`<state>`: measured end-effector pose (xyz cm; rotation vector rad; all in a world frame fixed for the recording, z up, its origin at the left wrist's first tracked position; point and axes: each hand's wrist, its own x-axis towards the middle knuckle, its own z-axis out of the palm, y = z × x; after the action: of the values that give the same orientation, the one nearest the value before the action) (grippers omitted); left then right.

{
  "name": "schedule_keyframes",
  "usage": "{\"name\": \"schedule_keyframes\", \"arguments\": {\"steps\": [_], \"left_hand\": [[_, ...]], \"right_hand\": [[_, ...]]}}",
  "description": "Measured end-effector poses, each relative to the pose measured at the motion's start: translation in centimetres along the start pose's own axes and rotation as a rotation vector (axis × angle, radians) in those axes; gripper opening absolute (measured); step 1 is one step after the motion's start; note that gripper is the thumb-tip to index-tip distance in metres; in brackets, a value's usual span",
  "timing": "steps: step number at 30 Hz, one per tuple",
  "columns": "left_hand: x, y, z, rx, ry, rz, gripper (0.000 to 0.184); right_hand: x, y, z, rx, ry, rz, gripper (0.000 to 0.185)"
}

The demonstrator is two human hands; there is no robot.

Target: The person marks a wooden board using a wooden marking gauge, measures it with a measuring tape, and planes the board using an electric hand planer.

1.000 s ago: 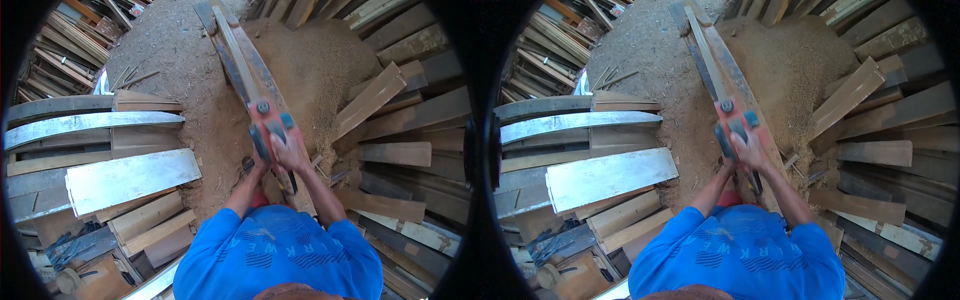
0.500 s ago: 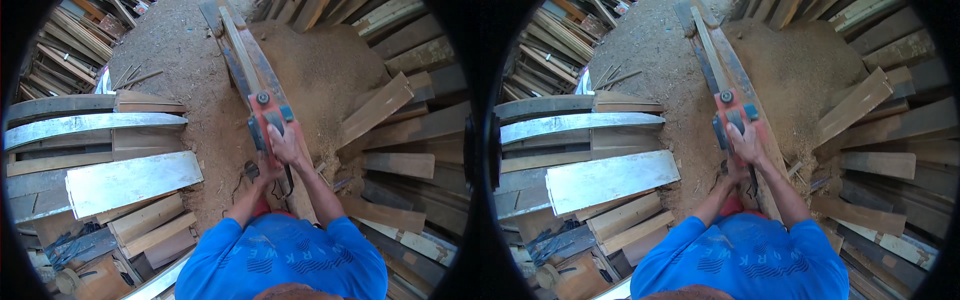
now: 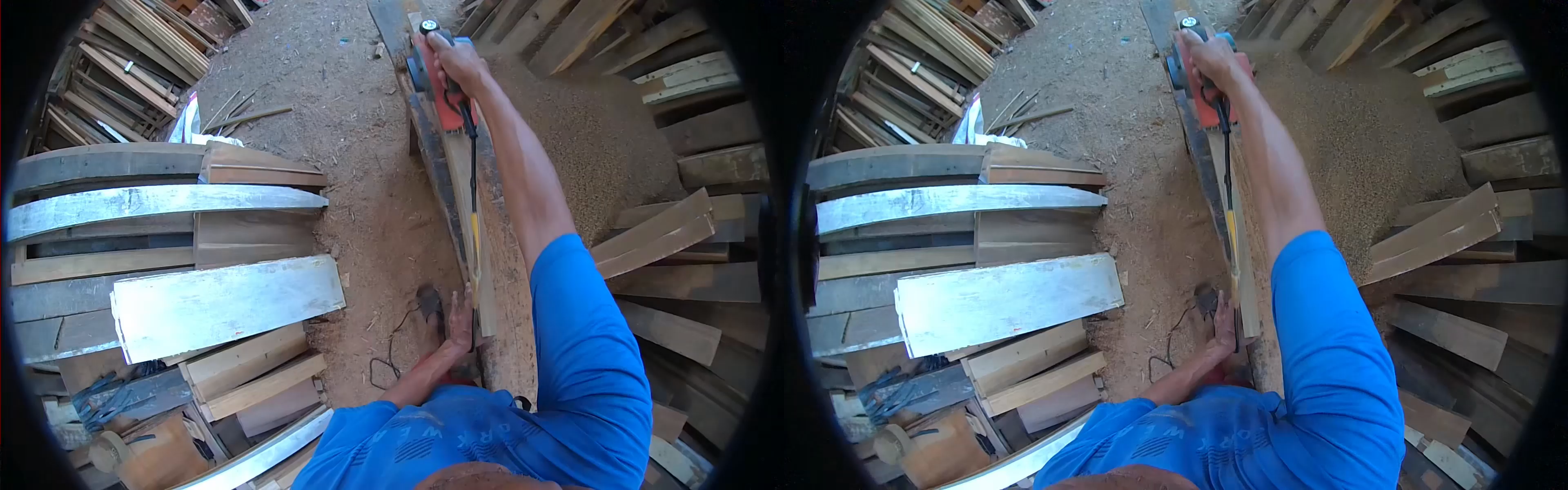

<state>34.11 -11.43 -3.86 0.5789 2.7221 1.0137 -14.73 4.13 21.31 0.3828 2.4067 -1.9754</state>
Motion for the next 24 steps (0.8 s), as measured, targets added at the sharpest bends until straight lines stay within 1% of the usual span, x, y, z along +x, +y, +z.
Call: {"name": "schedule_keyframes", "arguments": {"steps": [2,3,5,7,9,10,12,13,15,17,18,19,20,22,24], "left_hand": [[-1.3,-1.0,2.8,-0.324,0.038,-0.104,0.117],[-1.1,-2.1,4.8,-0.562,0.070,-0.214,0.124],[-1.3,-1.6,5.6,-0.353,0.104,-0.164,0.134],[-0.9,-1.3,3.5,0.080,-0.041,-0.015,0.136],[-2.0,-1.0,2.9,0.068,-0.163,-0.022,0.132],[-1.2,-1.3,2.8,0.072,-0.125,0.025,0.129],[-0.6,-1.4,1.9,0.165,-0.199,0.056,0.108],[-0.2,-0.8,0.9,0.252,-0.308,0.041,0.090],[-0.1,-0.6,0.5,0.347,-0.260,0.110,0.088],[-0.7,-1.1,1.1,0.346,0.041,0.275,0.119],[-1.0,-0.7,-0.7,0.085,-0.095,0.163,0.100],[-1.7,-1.0,-0.4,-0.348,-0.070,0.071,0.096],[-2.2,-1.7,0.6,-0.782,-0.042,-0.023,0.092],[-3.9,-2.7,-0.4,0.128,0.044,0.084,0.081],[-7.0,-3.5,-1.2,0.181,-0.020,-0.002,0.080]], "right_hand": [[1.6,2.7,-0.3,0.124,-0.044,-0.013,0.038],[1.6,2.8,-0.6,0.134,-0.052,-0.033,0.043],[-0.7,4.0,-0.8,0.155,-0.066,-0.035,0.054],[-5.0,5.0,-1.2,0.154,-0.056,-0.021,0.049],[-10.3,5.1,-1.5,0.142,-0.030,-0.008,0.045],[-13.3,4.8,-1.7,0.136,-0.018,0.002,0.043],[-19.7,4.9,-2.1,0.147,-0.018,0.040,0.039],[-23.3,5.2,-2.4,0.149,-0.017,0.060,0.037],[-30.2,6.1,-3.0,0.178,-0.062,0.111,0.036],[-38.2,7.5,-3.9,-0.026,-0.043,0.085,0.035],[-42.4,9.1,-3.9,-0.017,-0.026,-0.027,0.029],[-46.5,10.7,-3.9,-0.009,-0.009,-0.140,0.026],[-51.3,9.4,-4.8,-0.031,-0.058,-0.029,0.028],[-57.9,10.0,-5.6,-0.003,-0.062,0.046,0.033],[-62.0,11.7,-6.7,-0.028,-0.101,0.158,0.041]]}}
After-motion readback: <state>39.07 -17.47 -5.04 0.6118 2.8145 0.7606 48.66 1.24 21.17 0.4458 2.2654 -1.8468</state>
